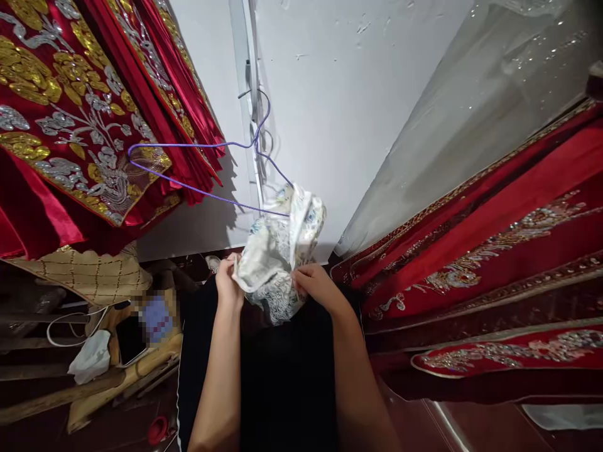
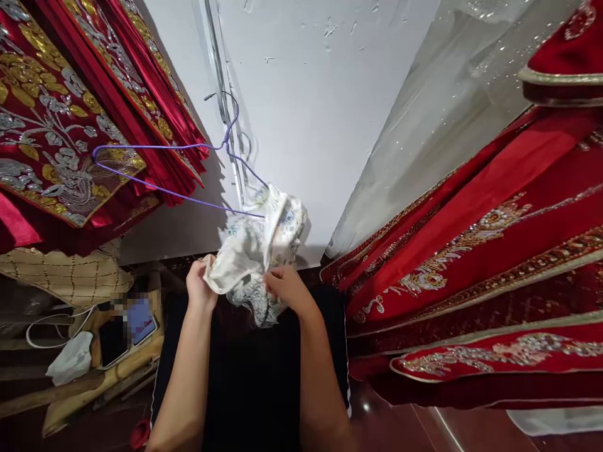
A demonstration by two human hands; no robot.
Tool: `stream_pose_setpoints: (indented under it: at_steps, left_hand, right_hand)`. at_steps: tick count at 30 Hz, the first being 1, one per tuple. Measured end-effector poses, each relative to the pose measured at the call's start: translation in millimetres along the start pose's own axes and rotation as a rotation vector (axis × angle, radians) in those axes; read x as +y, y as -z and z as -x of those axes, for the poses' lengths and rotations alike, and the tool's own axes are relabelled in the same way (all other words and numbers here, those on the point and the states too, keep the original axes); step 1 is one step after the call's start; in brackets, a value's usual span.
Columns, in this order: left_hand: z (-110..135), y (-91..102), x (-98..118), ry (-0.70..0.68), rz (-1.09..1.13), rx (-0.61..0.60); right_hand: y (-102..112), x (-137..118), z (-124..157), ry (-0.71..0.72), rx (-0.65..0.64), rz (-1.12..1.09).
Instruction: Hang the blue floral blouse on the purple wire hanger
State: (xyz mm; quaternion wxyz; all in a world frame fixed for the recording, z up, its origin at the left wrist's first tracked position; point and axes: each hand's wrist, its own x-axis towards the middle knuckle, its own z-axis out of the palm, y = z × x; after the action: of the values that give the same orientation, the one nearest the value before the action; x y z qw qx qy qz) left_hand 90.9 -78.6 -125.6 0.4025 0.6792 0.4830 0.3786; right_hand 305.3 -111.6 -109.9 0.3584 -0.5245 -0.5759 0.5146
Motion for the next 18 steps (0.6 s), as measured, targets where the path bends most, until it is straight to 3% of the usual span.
stream_pose_setpoints:
  at_steps: [3,5,8,12,14,16,18]
  left_hand:
    - [8.5,-5.5,22.7,-0.021,0.213,0.179]
    - [13.7,-11.5,40.9,-0.05,0.4,0.165]
    - [19.6,-20.4,66.6,-0.126,0.479,0.101]
    - [16.9,-14.6,89.7,-0.255,0.257,0.129]
    - [12.5,-4.9,93.8,-0.295,0.171,0.05]
    - [9.9,5.5,91.1,-0.306,0.123,-0.092]
    - [11.2,15.6,81.9,-0.278,0.038,-0.184]
  right_hand:
    - [7.8,8.8,-1.3,-0.018,0.175,0.088]
    - [0.2,2.1,-2.6,0.064,0.269,0.038]
    - [-22.4,-19.4,-1.7,0.116,0.119,-0.206]
    - [-40.8,-46.3,7.0,0.113,-0.087,-0.534]
    - [-36.0,-56.8,11.5,0.157,-0.213,-0.483]
    - [-21.8,-68.1,12.2,0.208,-0.323,-0.293]
    - [-1.6,-82.1,6.1,0.275,-0.263,-0.099]
